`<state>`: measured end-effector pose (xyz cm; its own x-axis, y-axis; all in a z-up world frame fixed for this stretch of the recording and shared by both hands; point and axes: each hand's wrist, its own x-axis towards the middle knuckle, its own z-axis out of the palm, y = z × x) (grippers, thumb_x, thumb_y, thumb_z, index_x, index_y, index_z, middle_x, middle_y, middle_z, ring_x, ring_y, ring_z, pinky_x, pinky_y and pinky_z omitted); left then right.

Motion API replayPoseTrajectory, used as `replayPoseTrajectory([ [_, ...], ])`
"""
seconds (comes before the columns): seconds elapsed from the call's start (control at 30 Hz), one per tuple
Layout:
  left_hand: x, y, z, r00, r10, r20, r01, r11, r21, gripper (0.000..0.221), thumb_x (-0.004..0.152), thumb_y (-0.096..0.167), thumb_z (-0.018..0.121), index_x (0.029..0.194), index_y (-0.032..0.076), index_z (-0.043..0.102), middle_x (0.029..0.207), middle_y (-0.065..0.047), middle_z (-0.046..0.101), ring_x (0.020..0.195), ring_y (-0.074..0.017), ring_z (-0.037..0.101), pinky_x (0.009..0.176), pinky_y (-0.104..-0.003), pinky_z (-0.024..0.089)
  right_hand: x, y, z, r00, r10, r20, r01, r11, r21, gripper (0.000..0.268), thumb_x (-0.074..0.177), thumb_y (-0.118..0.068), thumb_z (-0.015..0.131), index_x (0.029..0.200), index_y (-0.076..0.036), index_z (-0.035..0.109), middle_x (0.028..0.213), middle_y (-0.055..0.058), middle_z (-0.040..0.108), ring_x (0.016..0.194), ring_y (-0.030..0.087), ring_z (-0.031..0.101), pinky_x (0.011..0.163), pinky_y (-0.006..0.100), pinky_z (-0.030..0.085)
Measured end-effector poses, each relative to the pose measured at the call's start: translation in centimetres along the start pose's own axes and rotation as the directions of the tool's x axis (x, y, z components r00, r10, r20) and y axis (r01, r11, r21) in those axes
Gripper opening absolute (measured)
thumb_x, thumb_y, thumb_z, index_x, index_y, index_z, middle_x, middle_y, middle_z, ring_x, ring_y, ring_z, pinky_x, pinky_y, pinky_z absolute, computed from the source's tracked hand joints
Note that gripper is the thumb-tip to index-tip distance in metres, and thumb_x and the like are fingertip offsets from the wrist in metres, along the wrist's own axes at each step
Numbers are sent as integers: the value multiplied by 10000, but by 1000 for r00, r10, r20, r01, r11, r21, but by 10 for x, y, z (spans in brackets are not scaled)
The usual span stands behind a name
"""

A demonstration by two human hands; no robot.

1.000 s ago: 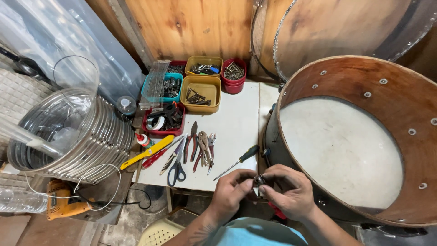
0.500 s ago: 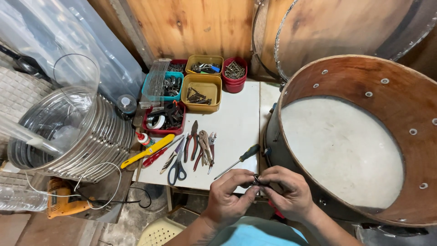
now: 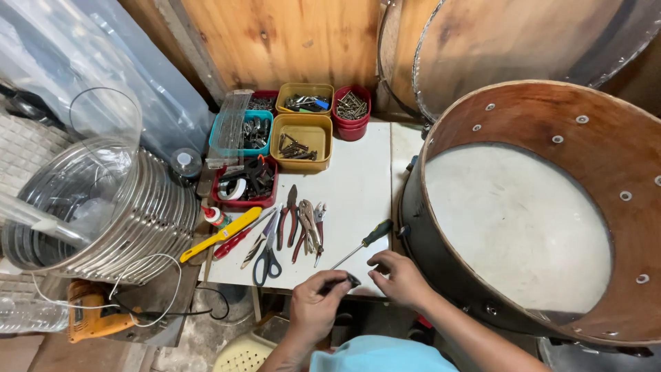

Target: Repairing a drum by adjusting and installing hardware components using a screwdriver

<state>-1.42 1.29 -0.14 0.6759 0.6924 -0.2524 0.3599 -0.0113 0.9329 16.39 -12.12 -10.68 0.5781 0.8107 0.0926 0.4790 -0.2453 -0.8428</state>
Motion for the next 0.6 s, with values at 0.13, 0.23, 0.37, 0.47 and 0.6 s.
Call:
replayPoseTrajectory([
  [0.13,1,-24,-18,991,-87,-104,96,991,92,172,746,230,872,916,250,883,971,83,899,939,-43,811,883,-196,571,35,49,33,966,174,190,-83,909,-408,369,853,-216,653,1212,-155,710,1296,57,644,1146,321,648,987,451,510],
  [0.23,0,-57,-34,991,25,-130,-11,994,104,154,761,226,864,914,237,878,970,65,915,925,-33,824,847,-196,595,65,79,56,958,150,246,36,785,-619,446,959,-357,551,1348,-148,617,1472,159,508,1358,382,471,1120,484,392],
  [0.37,-3,-107,-47,956,-22,-292,75,982,171,192,693,280,909,879,318,888,927,155,910,392,-33,531,390,-199,367,94,90,65,860,335,385,97,634,-767,547,975,-135,366,1519,-107,425,1653,153,262,1549,380,180,1174,555,276],
  [0.47,-3,-149,-63,943,-15,-332,-24,993,-114,136,734,108,853,863,65,862,960,-77,913,671,-87,794,464,-187,561,105,114,79,857,313,410,197,535,-821,436,957,-129,450,1305,-271,671,1329,98,539,1315,353,385,1081,563,299],
  [0.6,-7,-207,-79,979,-77,-189,-17,891,-455,213,793,-23,769,992,-88,732,1179,-288,813,1026,-365,813,766,-475,721,109,126,85,905,-9,426,376,490,-787,303,918,-168,497,1103,-162,737,1061,75,699,972,337,629,945,505,403],
])
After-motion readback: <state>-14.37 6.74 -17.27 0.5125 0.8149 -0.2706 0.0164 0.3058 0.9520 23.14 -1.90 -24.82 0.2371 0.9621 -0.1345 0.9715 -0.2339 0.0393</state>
